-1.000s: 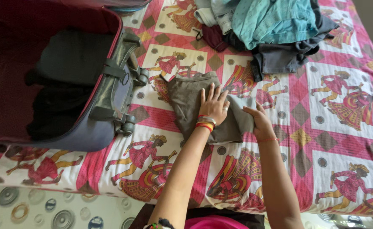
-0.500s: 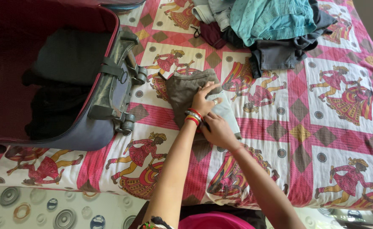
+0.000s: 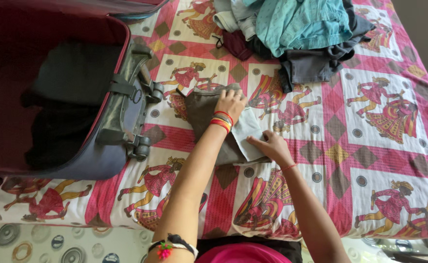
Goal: The person folds several garments on a bed and places them into an open suitcase. Items handled include dark pants, khaki shorts, and light blue shorts. The person smooths and folds each item before packing it.
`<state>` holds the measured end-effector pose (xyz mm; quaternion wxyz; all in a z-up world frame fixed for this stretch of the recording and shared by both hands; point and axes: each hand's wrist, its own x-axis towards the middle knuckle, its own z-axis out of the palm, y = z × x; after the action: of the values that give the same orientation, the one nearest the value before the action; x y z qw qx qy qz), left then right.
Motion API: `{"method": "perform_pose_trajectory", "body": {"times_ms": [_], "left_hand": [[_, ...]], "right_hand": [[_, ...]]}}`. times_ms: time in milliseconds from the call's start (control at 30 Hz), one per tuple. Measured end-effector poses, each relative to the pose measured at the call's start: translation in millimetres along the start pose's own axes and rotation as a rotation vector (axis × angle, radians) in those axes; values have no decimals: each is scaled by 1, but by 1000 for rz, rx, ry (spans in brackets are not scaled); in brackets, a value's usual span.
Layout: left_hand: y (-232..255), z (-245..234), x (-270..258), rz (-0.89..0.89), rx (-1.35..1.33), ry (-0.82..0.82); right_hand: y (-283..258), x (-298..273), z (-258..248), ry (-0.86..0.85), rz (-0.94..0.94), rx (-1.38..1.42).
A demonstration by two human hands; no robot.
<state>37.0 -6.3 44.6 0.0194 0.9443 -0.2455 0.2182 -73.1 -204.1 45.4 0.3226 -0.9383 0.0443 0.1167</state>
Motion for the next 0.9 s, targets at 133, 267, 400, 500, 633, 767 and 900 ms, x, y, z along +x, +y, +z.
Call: {"method": "perform_pose_trajectory", "body": {"times_ms": [133,267,400,500,633,767,900], "left_hand": [[23,-4,9,170,-212,-5],[46,-7,-2,225,-600,-369],[23,-9,4,327,-361,-571],[11,-10,24,324,-163,-711],[7,-17,53,309,66,-890],[-8,-43,64,239,106,-902],[-42,-100,68,145,-9,-746]], "right_hand": [[1,6,10,36,-88,-32],[4,8,7,69,-230,162],[8,0,8,-175,-32,574],[8,-4,12,-238,54,943],[7,-2,7,-424,28,999],[-6,3,-16,-473,-36,831],[-41,7,-72,-322,-180,454]]}}
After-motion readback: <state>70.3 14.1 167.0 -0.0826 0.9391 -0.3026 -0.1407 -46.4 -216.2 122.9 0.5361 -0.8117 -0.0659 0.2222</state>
